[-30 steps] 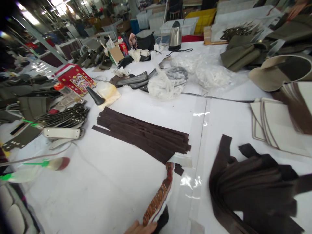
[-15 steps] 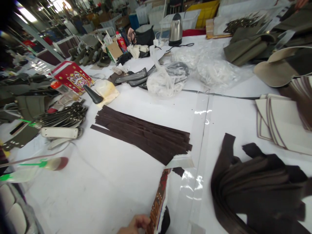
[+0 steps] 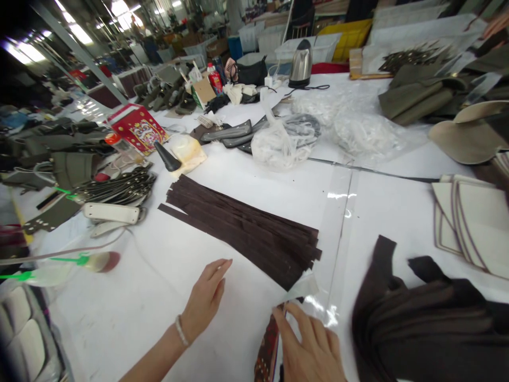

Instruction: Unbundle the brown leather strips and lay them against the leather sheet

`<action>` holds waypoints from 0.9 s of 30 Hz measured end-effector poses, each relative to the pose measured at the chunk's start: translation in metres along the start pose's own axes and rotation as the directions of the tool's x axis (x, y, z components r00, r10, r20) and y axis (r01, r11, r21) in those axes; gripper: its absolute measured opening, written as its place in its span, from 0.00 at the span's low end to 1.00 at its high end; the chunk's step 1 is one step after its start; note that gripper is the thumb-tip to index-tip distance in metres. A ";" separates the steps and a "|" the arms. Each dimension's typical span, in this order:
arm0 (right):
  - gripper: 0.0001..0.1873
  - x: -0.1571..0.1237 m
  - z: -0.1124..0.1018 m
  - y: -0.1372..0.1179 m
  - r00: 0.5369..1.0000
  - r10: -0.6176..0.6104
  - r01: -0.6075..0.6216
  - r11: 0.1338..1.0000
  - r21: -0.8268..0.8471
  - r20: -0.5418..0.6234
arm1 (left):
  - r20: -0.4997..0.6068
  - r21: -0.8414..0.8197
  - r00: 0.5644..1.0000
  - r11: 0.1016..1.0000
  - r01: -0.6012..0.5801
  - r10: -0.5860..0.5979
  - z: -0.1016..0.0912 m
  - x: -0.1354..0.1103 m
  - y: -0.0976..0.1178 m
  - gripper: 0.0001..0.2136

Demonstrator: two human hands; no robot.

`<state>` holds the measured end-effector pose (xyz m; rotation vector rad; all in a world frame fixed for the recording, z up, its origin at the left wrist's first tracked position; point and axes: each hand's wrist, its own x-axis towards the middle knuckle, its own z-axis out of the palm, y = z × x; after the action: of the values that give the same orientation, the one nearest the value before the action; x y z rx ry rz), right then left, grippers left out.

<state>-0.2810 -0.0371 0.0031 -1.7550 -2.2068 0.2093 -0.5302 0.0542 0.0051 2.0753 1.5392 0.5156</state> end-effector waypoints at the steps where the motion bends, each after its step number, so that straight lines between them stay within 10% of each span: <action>1: 0.29 0.027 0.002 -0.007 0.999 -0.035 0.035 0.999 -0.024 -0.003 | -0.028 0.073 0.999 0.996 -0.041 0.043 0.004 0.016 -0.003 0.23; 8: 0.28 0.142 0.036 -0.022 0.972 -0.183 0.203 0.969 -0.139 0.145 | 0.003 0.313 0.981 0.932 -0.184 0.193 0.037 0.065 -0.027 0.22; 27: 0.32 0.122 0.052 0.014 0.967 -0.191 0.223 0.954 -0.199 0.168 | -0.007 0.410 0.983 0.898 -0.162 0.181 0.048 0.062 -0.033 0.25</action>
<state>-0.3097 0.0880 -0.0317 -1.6405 -2.5879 0.0518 -0.5104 0.1136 -0.0529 2.5500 1.6038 0.3209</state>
